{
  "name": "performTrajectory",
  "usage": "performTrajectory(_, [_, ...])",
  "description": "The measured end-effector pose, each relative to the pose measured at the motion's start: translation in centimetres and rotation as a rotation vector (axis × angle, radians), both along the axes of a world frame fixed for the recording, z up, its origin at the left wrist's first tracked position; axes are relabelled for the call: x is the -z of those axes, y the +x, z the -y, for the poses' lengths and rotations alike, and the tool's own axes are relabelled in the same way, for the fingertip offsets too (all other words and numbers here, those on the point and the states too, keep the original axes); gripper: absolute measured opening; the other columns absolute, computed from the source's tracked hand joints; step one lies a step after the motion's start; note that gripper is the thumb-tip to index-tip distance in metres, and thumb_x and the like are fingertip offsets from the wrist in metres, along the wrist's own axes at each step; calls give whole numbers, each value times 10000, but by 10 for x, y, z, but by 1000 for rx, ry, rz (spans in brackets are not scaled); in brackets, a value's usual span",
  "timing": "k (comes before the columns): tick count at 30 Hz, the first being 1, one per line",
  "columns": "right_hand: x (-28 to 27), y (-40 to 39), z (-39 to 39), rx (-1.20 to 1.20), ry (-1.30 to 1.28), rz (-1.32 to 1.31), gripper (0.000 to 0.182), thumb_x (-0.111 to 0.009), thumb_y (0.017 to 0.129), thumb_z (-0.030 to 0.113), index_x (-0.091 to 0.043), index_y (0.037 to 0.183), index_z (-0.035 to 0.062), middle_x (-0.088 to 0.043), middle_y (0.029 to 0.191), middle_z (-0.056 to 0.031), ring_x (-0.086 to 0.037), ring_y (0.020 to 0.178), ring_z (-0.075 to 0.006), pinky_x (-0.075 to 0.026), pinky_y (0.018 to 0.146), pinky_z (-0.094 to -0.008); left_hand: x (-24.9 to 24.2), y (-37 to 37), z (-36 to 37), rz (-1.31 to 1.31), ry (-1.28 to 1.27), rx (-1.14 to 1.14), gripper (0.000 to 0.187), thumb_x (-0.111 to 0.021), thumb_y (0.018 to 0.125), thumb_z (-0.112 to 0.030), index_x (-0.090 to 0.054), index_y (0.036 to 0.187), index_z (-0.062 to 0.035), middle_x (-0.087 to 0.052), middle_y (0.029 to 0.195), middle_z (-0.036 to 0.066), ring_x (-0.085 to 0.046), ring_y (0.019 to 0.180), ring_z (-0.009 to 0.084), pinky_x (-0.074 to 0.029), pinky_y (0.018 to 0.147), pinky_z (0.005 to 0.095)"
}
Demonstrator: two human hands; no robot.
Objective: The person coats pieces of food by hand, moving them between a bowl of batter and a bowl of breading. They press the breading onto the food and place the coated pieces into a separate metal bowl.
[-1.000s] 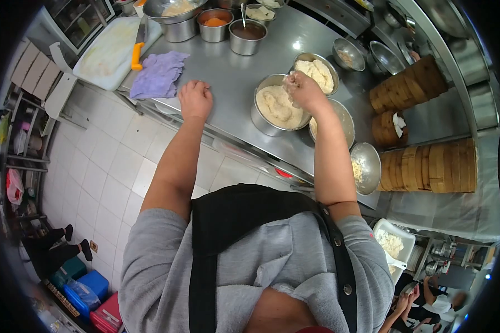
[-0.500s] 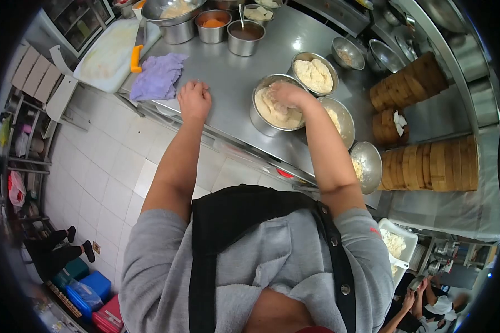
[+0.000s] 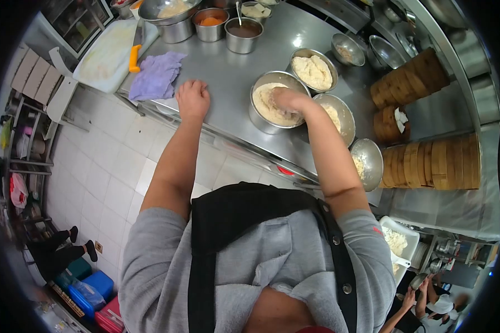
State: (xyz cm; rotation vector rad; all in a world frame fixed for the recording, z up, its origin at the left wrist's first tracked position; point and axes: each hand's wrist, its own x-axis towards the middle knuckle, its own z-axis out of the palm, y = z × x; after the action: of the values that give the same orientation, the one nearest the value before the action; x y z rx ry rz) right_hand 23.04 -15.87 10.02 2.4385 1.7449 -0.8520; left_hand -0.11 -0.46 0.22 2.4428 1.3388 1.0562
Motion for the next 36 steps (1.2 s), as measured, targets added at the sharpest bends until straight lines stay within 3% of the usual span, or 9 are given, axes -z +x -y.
performTrajectory(4, [-29, 5, 0, 178, 31, -239, 395, -380, 959, 229, -509, 1274, 29, -640, 1119, -174, -651, 899, -287, -494, 844, -392, 1, -3, 1, -9, -27, 0, 116, -583, 810, -138, -663, 894, -137, -595, 1019, 58, -521, 1050, 288, -384, 935, 435])
performTrajectory(7, [-11, -3, -4, 70, -153, -114, 397, -371, 973, 248, -513, 1267, 21, -636, 1125, -173, -649, 907, -282, -484, 862, -388, -1, -2, 2, -10, -32, -7, 116, -583, 809, -139, -664, 892, -138, -595, 1021, 58, -520, 1053, 289, -384, 935, 437])
performTrajectory(11, [-10, 11, 1, 76, 152, -89, 422, -422, 953, 285, -501, 1278, 28, -615, 1159, -198, -592, 1066, -307, -431, 951, -382, 4, -2, -1, -1, -2, -4, 118, -583, 808, -141, -666, 892, -142, -594, 1022, 60, -519, 1054, 290, -383, 938, 438])
performTrajectory(14, [-12, 9, 3, 260, 127, -425, 492, -542, 882, 308, -496, 1270, 9, -561, 1234, -228, -520, 1186, -336, -388, 1025, -381, 0, -2, -1, 6, -32, 3, 116, -583, 809, -142, -667, 889, -143, -594, 1022, 60, -518, 1059, 290, -381, 944, 435])
performTrajectory(18, [-11, -39, 13, 78, 157, 123, 734, -778, 686, 322, -456, 1242, -34, -492, 1302, -230, -490, 1217, -350, -415, 1021, -382, -2, -2, 1, 3, -30, 2, 122, -588, 799, -137, -671, 888, -139, -598, 1020, 57, -520, 1057, 278, -375, 955, 430])
performTrajectory(27, [-9, -41, 9, 70, 75, 178, 697, -731, 733, 269, -409, 1276, -28, -574, 1177, -239, -543, 1159, -332, -450, 975, -386, -3, -2, 3, 6, -34, -11, 133, -594, 780, -126, -676, 885, -135, -602, 987, 50, -525, 1046, 259, -368, 969, 419])
performTrajectory(33, [-29, -10, 4, 282, -125, -312, 567, -650, 797, 265, -498, 1275, 0, -530, 1304, -225, -531, 1178, -340, -424, 990, -375, -1, -2, 1, 14, -39, -3, 131, -590, 784, -123, -675, 884, -135, -600, 986, 50, -524, 1043, 261, -367, 970, 417])
performTrajectory(34, [-16, -6, 4, 23, 64, -6, 466, -605, 826, 227, -535, 1229, 5, -573, 1249, -214, -580, 1105, -334, -452, 934, -392, -1, -2, 1, 18, -37, -3, 130, -590, 785, -124, -674, 884, -134, -600, 986, 50, -524, 1042, 261, -367, 970, 417])
performTrajectory(36, [-12, -1, 5, 138, 131, 92, 449, -556, 852, 231, -536, 1246, 16, -586, 1224, -215, -592, 1076, -337, -471, 912, -396, -1, -2, 0, 21, -32, 0, 126, -590, 791, -127, -672, 886, -136, -599, 996, 53, -524, 1042, 270, -373, 958, 420])
